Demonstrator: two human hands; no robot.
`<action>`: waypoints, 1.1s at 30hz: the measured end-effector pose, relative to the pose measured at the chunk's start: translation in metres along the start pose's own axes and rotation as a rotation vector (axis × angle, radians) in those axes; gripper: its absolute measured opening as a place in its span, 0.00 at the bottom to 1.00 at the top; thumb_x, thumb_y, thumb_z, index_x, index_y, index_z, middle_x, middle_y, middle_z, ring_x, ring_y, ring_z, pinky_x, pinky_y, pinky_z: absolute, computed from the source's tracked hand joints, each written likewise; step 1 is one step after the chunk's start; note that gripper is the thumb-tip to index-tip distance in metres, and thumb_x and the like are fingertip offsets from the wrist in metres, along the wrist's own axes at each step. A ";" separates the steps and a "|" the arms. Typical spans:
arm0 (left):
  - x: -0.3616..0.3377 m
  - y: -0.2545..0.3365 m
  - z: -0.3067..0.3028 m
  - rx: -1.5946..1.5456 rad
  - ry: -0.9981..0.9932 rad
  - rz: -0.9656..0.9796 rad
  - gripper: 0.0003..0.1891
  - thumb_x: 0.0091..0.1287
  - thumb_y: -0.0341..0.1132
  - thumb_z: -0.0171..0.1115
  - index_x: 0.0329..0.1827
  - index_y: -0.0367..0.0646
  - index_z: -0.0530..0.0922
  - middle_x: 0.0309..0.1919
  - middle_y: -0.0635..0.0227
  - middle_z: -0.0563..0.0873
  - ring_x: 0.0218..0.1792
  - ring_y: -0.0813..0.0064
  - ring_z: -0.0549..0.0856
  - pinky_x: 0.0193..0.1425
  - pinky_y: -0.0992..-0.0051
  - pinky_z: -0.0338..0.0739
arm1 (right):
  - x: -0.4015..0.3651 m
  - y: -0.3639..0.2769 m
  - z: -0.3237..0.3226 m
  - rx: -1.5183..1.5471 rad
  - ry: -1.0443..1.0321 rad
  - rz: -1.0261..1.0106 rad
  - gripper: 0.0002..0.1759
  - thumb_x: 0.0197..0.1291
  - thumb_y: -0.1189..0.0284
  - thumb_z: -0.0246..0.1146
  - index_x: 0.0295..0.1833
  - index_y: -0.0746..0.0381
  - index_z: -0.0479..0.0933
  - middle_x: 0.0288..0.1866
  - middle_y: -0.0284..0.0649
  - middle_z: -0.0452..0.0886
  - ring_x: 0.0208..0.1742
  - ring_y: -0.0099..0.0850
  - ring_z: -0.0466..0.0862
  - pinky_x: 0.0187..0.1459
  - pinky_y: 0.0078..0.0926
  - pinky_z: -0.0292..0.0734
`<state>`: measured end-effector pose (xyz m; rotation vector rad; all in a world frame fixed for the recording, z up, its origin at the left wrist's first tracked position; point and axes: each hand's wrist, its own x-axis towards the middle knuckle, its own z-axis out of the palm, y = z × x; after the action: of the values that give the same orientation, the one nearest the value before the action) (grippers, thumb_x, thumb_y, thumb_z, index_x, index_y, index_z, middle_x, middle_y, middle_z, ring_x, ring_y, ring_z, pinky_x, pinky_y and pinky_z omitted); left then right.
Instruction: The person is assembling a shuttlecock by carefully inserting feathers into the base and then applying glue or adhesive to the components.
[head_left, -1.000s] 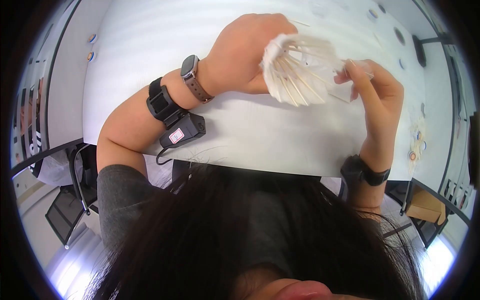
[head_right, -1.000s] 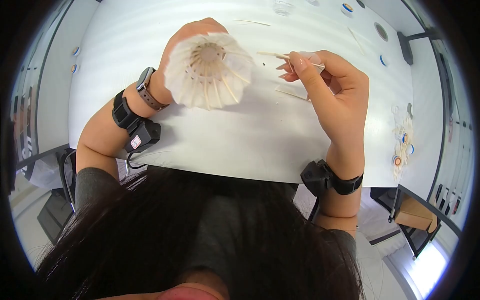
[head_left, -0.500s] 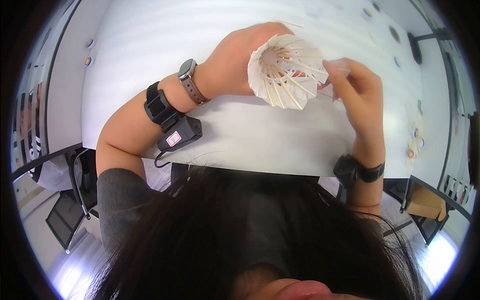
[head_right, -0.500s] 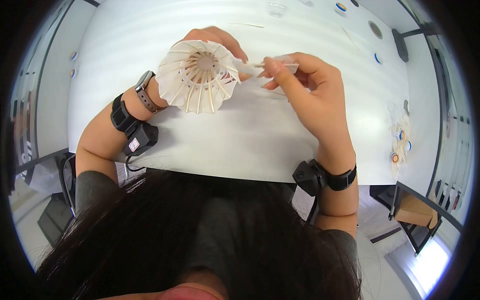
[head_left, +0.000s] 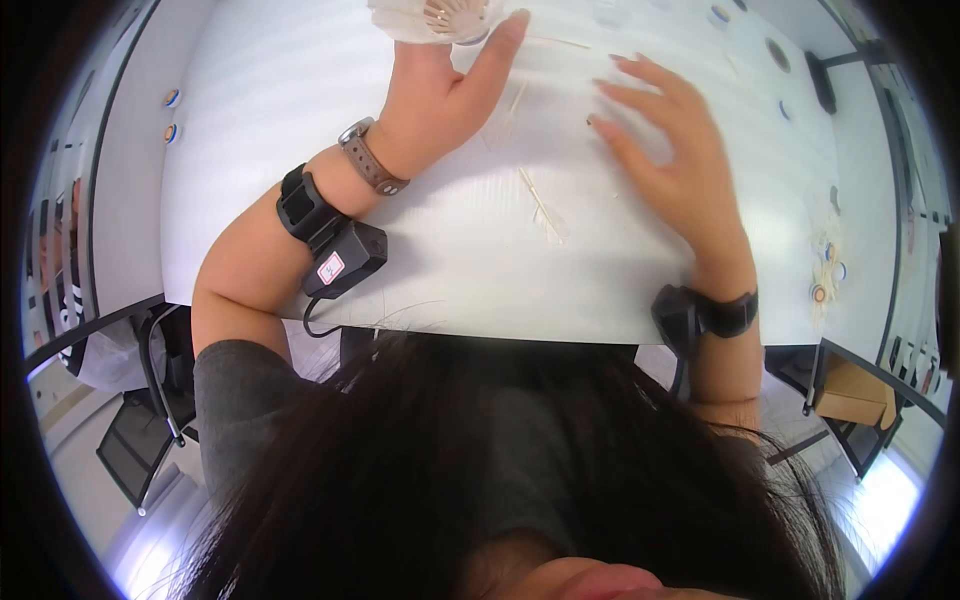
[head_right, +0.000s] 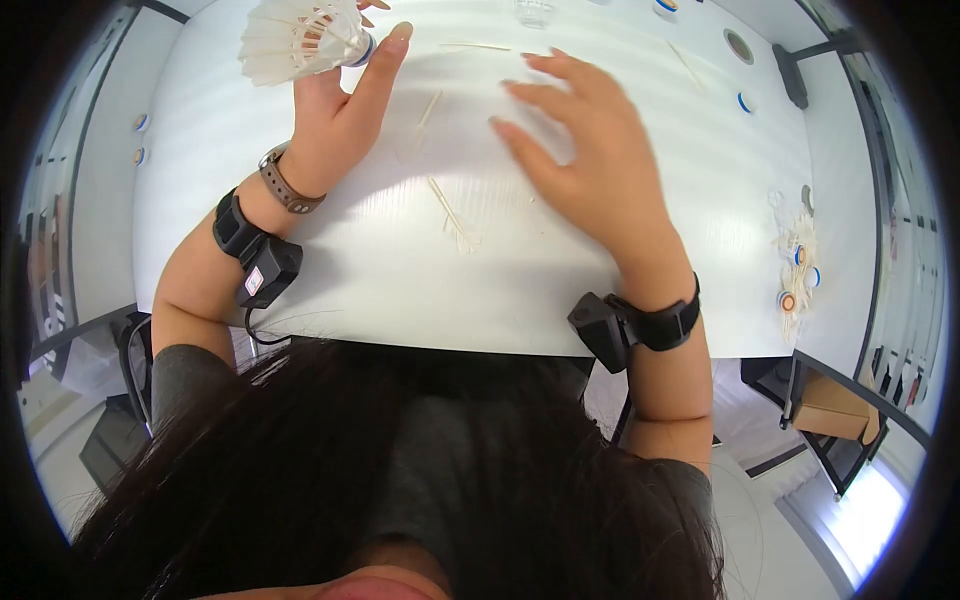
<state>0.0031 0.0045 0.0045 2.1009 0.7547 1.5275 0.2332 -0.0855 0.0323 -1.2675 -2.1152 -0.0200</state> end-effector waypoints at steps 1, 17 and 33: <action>-0.001 -0.002 0.002 0.009 0.029 -0.048 0.10 0.72 0.26 0.62 0.53 0.35 0.79 0.42 0.65 0.83 0.40 0.76 0.77 0.47 0.74 0.73 | 0.001 -0.003 0.008 -0.012 -0.036 0.005 0.16 0.61 0.67 0.71 0.53 0.58 0.85 0.65 0.43 0.82 0.67 0.43 0.78 0.64 0.37 0.73; 0.008 -0.007 0.000 -0.174 0.027 -0.258 0.06 0.69 0.31 0.68 0.38 0.39 0.80 0.34 0.72 0.85 0.38 0.82 0.80 0.46 0.77 0.74 | 0.038 -0.031 0.041 -0.358 -0.244 -0.530 0.08 0.47 0.77 0.66 0.36 0.63 0.82 0.35 0.40 0.82 0.37 0.32 0.84 0.37 0.27 0.79; 0.001 -0.011 0.006 0.067 -0.026 -0.061 0.15 0.69 0.37 0.68 0.53 0.41 0.76 0.47 0.62 0.81 0.47 0.67 0.81 0.55 0.67 0.75 | 0.056 -0.031 0.021 -0.411 -0.227 -0.218 0.04 0.49 0.77 0.65 0.28 0.59 0.77 0.28 0.36 0.79 0.34 0.34 0.84 0.32 0.32 0.79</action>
<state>0.0068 0.0129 -0.0033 2.1219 0.8641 1.4585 0.1806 -0.0510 0.0564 -1.3065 -2.5286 -0.4447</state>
